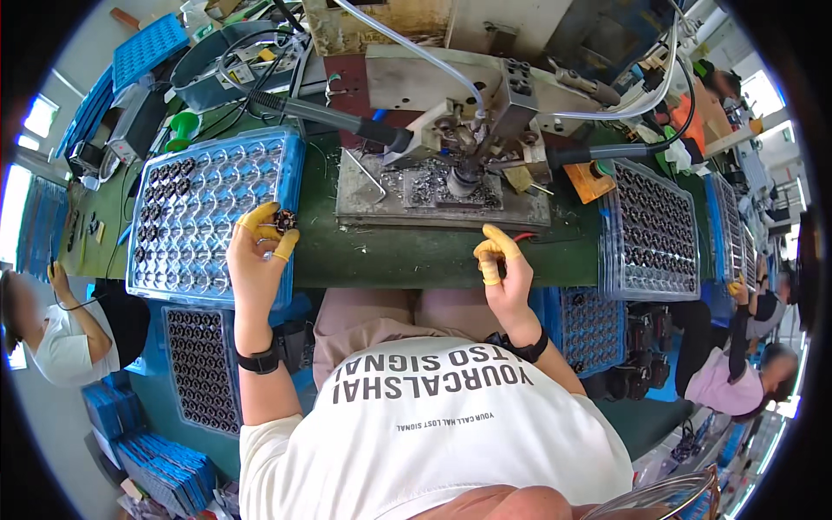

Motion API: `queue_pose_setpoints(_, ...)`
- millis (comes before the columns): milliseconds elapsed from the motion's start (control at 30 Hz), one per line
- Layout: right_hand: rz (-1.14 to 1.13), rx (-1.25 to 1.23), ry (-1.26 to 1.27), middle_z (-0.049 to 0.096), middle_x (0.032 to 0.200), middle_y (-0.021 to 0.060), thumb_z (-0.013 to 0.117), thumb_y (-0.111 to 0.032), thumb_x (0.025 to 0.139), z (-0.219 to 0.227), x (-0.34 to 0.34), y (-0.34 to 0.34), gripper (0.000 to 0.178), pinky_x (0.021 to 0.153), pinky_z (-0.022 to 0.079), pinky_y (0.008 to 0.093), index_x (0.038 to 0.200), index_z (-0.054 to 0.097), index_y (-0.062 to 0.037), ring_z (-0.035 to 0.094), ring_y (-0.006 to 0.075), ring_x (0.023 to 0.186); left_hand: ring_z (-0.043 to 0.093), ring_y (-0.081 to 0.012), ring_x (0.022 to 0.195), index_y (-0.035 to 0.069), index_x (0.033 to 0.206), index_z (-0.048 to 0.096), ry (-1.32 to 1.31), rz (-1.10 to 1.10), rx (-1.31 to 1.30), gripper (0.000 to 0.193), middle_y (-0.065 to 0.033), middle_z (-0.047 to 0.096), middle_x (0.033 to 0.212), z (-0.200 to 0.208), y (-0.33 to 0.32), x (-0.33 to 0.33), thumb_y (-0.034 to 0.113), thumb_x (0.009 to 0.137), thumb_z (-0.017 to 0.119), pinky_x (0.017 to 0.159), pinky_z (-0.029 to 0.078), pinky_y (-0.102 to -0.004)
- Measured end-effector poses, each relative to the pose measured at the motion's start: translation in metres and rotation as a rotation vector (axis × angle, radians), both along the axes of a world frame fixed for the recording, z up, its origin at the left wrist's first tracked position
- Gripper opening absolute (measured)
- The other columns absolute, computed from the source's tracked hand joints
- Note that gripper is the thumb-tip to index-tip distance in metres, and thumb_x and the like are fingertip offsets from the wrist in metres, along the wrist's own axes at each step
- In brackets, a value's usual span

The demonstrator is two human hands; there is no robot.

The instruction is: Assembling small electronic components using an industrial assembly machine on a production line.

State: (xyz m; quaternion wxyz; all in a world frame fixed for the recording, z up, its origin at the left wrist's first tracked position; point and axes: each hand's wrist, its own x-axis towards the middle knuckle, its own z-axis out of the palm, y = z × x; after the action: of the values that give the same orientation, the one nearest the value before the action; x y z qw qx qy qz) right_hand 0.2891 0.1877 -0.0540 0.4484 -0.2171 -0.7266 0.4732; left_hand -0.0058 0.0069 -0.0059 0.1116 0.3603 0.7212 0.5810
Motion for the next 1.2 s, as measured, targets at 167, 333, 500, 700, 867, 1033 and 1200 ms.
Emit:
queue_pose_setpoints(167, -0.008, 0.001, -0.076, 0.064, 0.085, 0.0076, 0.058, -0.003, 0.091, -0.003, 0.0, 0.0, 0.032, 0.067, 0.047, 0.0229, 0.123, 0.057, -0.0005, 0.057, 0.0101, 0.072, 0.06, -0.0096, 0.079, -0.002, 0.111, 0.063, 0.086, -0.009, -0.042, 0.039, -0.0056, 0.055, 0.101, 0.005, 0.002, 0.001, -0.005, 0.075, 0.075, 0.064, 0.052, -0.0205)
queue_pose_setpoints(333, 0.011, -0.093, -0.071, 0.064, 0.086, 0.0058, 0.058, -0.002, 0.092, 0.002, 0.001, 0.002, 0.028, 0.067, 0.047, 0.0221, 0.119, 0.059, -0.0001, 0.057, 0.0092, 0.072, 0.061, -0.0114, 0.077, -0.001, 0.11, 0.064, 0.151, 0.003, -0.092, 0.039, -0.0064, 0.057, 0.1, 0.01, 0.005, 0.002, -0.004, 0.074, 0.076, 0.062, 0.052, -0.0212)
queue_pose_setpoints(500, -0.157, 0.084, -0.119, 0.061, 0.095, 0.0058, 0.068, -0.014, 0.088, 0.043, -0.013, 0.026, 0.026, 0.069, 0.046, 0.024, 0.11, 0.062, -0.0012, 0.056, 0.0107, 0.077, 0.062, -0.012, 0.076, 0.001, 0.109, 0.064, 0.188, 0.005, -0.114, 0.039, -0.0061, 0.058, 0.097, 0.012, 0.004, 0.002, -0.004, 0.072, 0.076, 0.06, 0.052, -0.021)
queue_pose_setpoints(700, -0.175, 0.319, -0.181, 0.061, 0.101, 0.0098, 0.082, -0.023, 0.074, 0.073, -0.06, 0.054, 0.045, 0.079, 0.049, 0.0303, 0.107, 0.063, -0.0007, 0.06, 0.021, 0.086, 0.062, -0.0127, 0.074, 0.002, 0.107, 0.066, 0.24, 0.035, -0.152, 0.038, -0.0066, 0.06, 0.095, 0.016, 0.009, 0.006, 0.0, 0.071, 0.078, 0.057, 0.05, -0.0212)
queue_pose_setpoints(867, -0.192, 0.266, -0.128, 0.06, 0.103, 0.0076, 0.082, -0.014, 0.073, 0.084, -0.046, 0.06, 0.042, 0.083, 0.047, 0.028, 0.11, 0.066, -0.0033, 0.059, 0.0189, 0.094, 0.062, -0.0167, 0.075, 0.005, 0.105, 0.068, 0.33, -0.086, -0.132, 0.039, -0.0061, 0.062, 0.092, 0.051, 0.045, 0.033, 0.004, 0.067, 0.078, 0.066, 0.051, -0.0272)
queue_pose_setpoints(1033, -0.205, 0.11, -0.069, 0.059, 0.106, 0.0025, 0.077, -0.007, 0.077, 0.073, -0.016, 0.061, 0.042, 0.081, 0.043, 0.0249, 0.117, 0.063, -0.0045, 0.055, 0.0125, 0.093, 0.061, -0.0329, 0.09, 0.006, 0.105, 0.068, 0.366, -0.327, 0.029, 0.04, -0.0153, 0.062, 0.098, 0.068, 0.12, 0.079, 0.016, 0.068, 0.08, 0.081, 0.051, -0.0377)
queue_pose_setpoints(1200, -0.322, 0.045, -0.104, 0.061, 0.111, 0.0034, 0.076, -0.007, 0.078, 0.065, 0.022, 0.058, 0.044, 0.086, 0.041, 0.025, 0.12, 0.061, -0.0048, 0.055, 0.012, 0.096, 0.06, -0.0349, 0.094, 0.005, 0.102, 0.069, 0.419, -0.383, 0.077, 0.037, -0.0168, 0.062, 0.098, 0.054, 0.151, 0.086, 0.016, 0.068, 0.08, 0.084, 0.049, -0.039)
